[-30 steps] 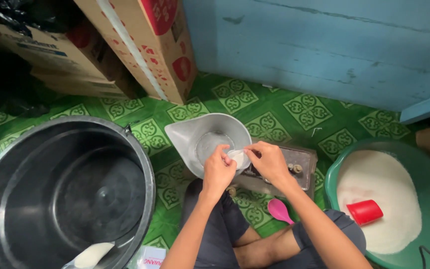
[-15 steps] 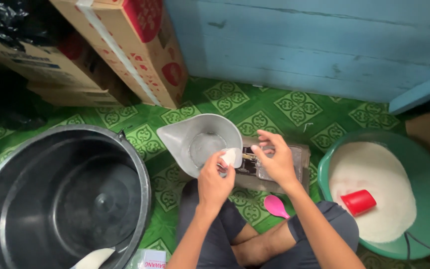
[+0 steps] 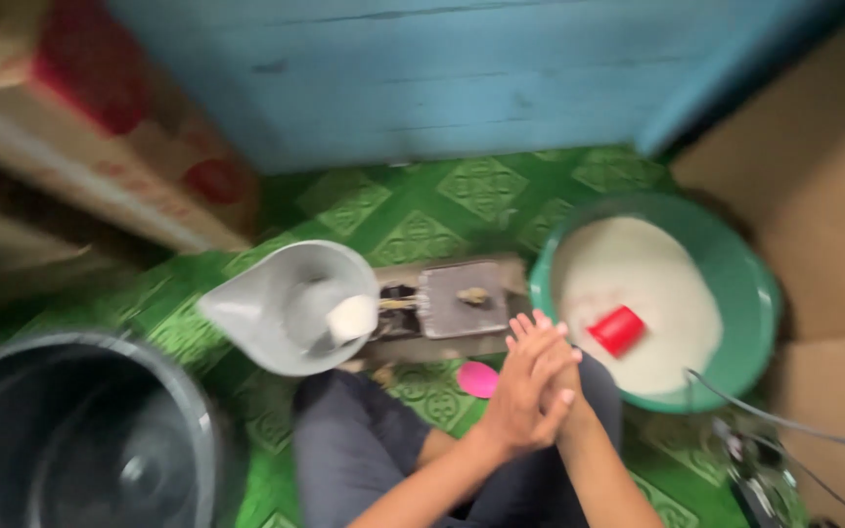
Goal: Packaging white powdered food from a large basin into small individual plastic bags using a cup and a funnel.
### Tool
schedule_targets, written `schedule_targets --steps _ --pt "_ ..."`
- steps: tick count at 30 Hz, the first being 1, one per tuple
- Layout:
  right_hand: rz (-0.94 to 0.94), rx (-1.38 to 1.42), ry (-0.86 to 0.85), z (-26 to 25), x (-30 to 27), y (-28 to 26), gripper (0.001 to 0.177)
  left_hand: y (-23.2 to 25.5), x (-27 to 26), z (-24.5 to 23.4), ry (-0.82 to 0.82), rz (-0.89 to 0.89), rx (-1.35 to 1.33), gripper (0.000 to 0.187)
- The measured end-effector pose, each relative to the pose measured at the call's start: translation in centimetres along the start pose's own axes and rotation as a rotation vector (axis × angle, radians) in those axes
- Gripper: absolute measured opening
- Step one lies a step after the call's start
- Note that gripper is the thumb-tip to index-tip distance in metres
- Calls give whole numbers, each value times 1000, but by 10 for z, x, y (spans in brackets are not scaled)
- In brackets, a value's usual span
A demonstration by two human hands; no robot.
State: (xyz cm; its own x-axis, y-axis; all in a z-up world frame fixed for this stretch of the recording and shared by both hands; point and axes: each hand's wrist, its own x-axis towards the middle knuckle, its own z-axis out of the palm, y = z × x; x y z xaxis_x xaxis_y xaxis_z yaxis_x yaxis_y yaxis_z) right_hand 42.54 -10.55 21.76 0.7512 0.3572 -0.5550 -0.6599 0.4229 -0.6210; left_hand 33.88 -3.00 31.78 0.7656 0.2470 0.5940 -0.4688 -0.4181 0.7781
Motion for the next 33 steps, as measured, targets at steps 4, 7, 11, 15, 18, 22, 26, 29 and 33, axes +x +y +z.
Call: schedule_targets --steps 4,7,11,15,18,22,26,29,33 --pt "-63 141 -55 4 -15 -62 57 -58 35 36 -213 412 115 60" --pt "-76 456 -331 15 -32 -117 75 -134 55 57 -313 372 193 77" --pt "-735 -45 -277 35 -67 -149 79 -124 82 62 -598 -224 291 59" --pt "-1412 -820 75 -30 13 -109 104 -66 115 79 -448 -489 -422 68" --pt "-1453 -1397 89 -58 44 -100 98 -27 125 81 -394 -590 -639 72" --pt "-966 -1469 113 -128 70 -109 2 1 116 58 -397 -551 -685 57" --pt "-713 -1404 492 -147 44 -120 13 -13 70 22 -401 -639 -377 41" --pt "-906 -1448 630 -137 29 -136 53 -31 22 -3 -330 -743 -174 35" --pt "-819 -1835 359 -168 49 -119 78 -78 -88 -41 -72 -915 -41 28"
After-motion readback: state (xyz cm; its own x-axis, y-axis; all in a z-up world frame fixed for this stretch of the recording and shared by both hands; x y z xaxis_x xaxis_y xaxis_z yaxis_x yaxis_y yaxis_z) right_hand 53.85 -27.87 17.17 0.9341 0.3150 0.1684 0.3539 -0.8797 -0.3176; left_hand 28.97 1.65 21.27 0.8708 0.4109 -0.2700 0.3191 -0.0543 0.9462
